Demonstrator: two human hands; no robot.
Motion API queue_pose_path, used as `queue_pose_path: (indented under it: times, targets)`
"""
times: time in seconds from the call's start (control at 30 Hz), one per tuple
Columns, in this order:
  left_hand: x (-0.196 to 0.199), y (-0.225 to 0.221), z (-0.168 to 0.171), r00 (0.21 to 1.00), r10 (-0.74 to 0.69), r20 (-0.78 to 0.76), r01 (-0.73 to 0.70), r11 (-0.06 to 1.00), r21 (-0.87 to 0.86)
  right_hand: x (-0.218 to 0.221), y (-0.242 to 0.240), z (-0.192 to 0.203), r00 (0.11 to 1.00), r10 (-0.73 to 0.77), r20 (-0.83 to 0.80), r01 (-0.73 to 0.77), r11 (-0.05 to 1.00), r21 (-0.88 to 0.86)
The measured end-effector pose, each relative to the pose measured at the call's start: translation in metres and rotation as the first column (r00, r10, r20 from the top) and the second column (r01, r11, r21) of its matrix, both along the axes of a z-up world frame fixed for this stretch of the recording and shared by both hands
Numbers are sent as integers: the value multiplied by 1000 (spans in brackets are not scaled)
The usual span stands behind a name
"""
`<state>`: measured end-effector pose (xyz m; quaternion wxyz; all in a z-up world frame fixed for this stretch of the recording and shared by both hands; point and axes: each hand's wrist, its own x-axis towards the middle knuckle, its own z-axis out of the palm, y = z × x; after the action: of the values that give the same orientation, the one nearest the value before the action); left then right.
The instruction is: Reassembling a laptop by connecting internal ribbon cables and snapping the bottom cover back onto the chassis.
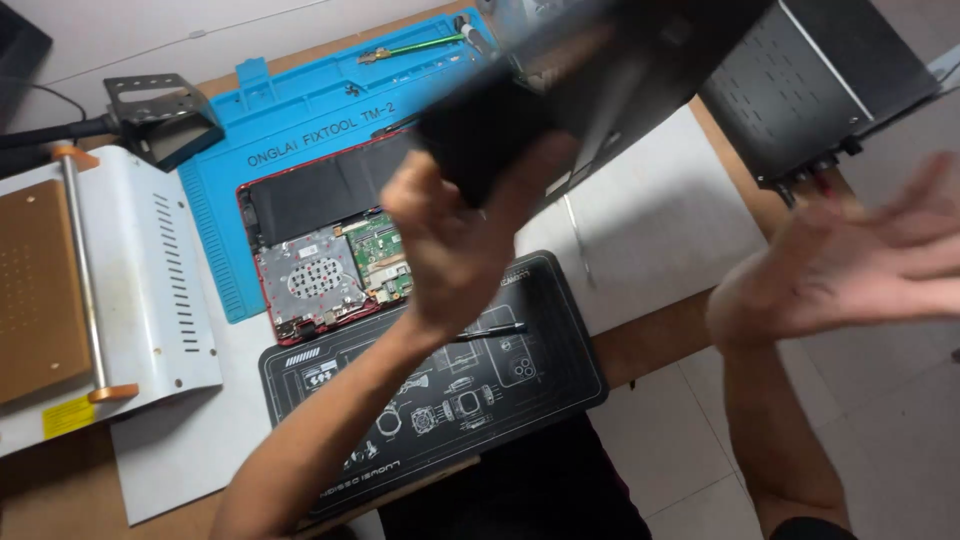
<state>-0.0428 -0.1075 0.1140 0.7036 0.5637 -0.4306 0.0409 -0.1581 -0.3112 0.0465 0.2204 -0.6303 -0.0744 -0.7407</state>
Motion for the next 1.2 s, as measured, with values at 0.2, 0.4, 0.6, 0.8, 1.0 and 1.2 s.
queue_pose_path:
  times: [0.2,0.4,0.6,0.8,1.0,1.2]
  targets:
    - [48,79,7,564,15,-826,-580,718,-383,31,77,-9,800,465,-379,-229,820,524]
    - [66,135,-34,347,-169,-922,-548,762,-346,37,102,9,266,963,-37,-359,134,923]
    - [71,148,-62,175,-144,-974,-648,728,-224,54,94,1,180,971,-158,-342,212,916]
    - [91,158,-61,318,-149,-936,-533,789,-306,69,51,7,345,925,-163,-289,269,919]
    - [118,143,-29,442,50,-896,-85,996,13,63,16,27,517,675,-527,-344,727,594]
    - [88,104,-12,552,-68,-831,361,918,164,60,20,35,303,557,-773,-352,819,453]
